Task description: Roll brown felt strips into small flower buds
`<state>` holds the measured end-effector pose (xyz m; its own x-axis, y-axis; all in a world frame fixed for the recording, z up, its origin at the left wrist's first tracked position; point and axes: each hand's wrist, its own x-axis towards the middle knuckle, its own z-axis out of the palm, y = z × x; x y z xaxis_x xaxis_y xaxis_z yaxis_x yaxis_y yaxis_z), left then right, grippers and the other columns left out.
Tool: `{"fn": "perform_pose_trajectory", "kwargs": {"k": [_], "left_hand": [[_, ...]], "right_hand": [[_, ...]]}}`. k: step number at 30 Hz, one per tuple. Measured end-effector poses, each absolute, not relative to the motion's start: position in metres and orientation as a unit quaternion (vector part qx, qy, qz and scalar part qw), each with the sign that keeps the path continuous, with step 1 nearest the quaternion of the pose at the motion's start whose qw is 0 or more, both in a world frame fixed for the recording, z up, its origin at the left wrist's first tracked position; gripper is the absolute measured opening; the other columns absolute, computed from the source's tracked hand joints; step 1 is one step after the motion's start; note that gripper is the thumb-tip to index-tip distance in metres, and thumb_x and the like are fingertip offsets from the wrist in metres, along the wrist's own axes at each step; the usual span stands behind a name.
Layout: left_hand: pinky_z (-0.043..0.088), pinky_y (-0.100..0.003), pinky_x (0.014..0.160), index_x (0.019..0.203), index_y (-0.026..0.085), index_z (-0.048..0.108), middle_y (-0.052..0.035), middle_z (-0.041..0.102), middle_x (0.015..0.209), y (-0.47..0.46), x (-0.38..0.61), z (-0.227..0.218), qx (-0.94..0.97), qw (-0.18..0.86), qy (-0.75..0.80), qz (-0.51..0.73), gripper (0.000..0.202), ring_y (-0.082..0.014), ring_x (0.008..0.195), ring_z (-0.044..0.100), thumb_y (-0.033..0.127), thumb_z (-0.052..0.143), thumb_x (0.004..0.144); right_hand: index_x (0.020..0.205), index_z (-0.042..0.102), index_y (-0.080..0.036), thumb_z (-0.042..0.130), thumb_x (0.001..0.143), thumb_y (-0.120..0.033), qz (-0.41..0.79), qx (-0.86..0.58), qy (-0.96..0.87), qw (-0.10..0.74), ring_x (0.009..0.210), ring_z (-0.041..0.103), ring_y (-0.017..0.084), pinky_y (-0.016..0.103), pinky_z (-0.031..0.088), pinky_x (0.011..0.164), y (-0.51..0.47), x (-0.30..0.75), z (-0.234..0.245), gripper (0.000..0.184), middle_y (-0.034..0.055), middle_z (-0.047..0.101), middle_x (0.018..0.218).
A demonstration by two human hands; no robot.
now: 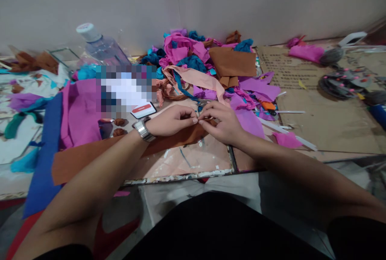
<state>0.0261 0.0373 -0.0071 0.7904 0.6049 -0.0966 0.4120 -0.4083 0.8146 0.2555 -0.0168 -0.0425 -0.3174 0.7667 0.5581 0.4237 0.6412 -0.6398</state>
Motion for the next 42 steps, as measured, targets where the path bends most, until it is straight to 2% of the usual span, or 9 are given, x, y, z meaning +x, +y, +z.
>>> {"fn": "perform_pose_trajectory", "kwargs": {"k": [7, 12, 16, 22, 33, 42], "left_hand": [[0.041, -0.026, 0.073, 0.091, 0.016, 0.069, 0.0007, 0.061, 0.080, 0.037, 0.026, -0.009, 0.831, 0.454, 0.303, 0.112, 0.036, -0.0132, 0.075, 0.051, 0.048, 0.055, 0.102], [0.045, -0.028, 0.084, 0.099, 0.016, 0.073, -0.0026, 0.070, 0.092, 0.038, 0.027, -0.006, 0.819, 0.468, 0.300, 0.139, 0.036, -0.0164, 0.087, 0.059, 0.049, 0.058, 0.100], [0.041, -0.027, 0.071, 0.090, 0.015, 0.073, -0.0009, 0.063, 0.078, 0.037, 0.027, -0.005, 0.811, 0.470, 0.319, 0.137, 0.039, -0.0136, 0.072, 0.051, 0.051, 0.059, 0.100], [0.040, -0.025, 0.071, 0.091, 0.015, 0.071, 0.0009, 0.063, 0.079, 0.036, 0.028, -0.005, 0.815, 0.474, 0.311, 0.122, 0.035, -0.0126, 0.073, 0.050, 0.048, 0.060, 0.099], [0.039, -0.026, 0.070, 0.093, 0.015, 0.070, 0.0005, 0.062, 0.077, 0.026, 0.032, 0.000, 0.855, 0.378, 0.325, 0.142, 0.032, -0.0135, 0.072, 0.052, 0.043, 0.055, 0.102], [0.041, -0.028, 0.071, 0.096, 0.017, 0.074, -0.0030, 0.071, 0.083, 0.020, 0.035, 0.000, 0.879, 0.300, 0.342, 0.144, 0.029, -0.0159, 0.073, 0.059, 0.040, 0.056, 0.102]], "right_hand": [[0.092, 0.076, -0.023, 0.071, 0.090, -0.018, 0.195, -0.383, -0.783, 0.450, 0.092, 0.068, 0.020, 0.036, 0.054, 0.082, -0.017, 0.256, -0.044, 0.008, 0.0053, 0.069, 0.100], [0.091, 0.076, -0.024, 0.071, 0.090, -0.018, 0.198, -0.381, -0.777, 0.460, 0.092, 0.070, 0.021, 0.036, 0.056, 0.082, -0.016, 0.256, -0.042, 0.007, 0.0054, 0.073, 0.098], [0.094, 0.076, -0.022, 0.069, 0.091, -0.017, 0.220, -0.384, -0.783, 0.437, 0.083, 0.071, 0.019, 0.034, 0.055, 0.078, -0.017, 0.256, -0.042, 0.010, 0.0039, 0.077, 0.090], [0.093, 0.076, -0.023, 0.068, 0.091, -0.019, 0.218, -0.393, -0.784, 0.428, 0.082, 0.071, 0.018, 0.033, 0.054, 0.077, -0.018, 0.256, -0.039, 0.009, 0.0033, 0.077, 0.089], [0.091, 0.073, -0.022, 0.069, 0.091, -0.018, 0.243, -0.397, -0.767, 0.441, 0.094, 0.068, 0.021, 0.038, 0.054, 0.087, -0.016, 0.256, -0.043, 0.006, 0.0052, 0.071, 0.099], [0.080, 0.075, -0.022, 0.073, 0.085, -0.016, 0.310, -0.422, -0.721, 0.453, 0.098, 0.065, 0.019, 0.036, 0.052, 0.087, -0.014, 0.255, -0.043, 0.008, 0.0040, 0.065, 0.101]]}}
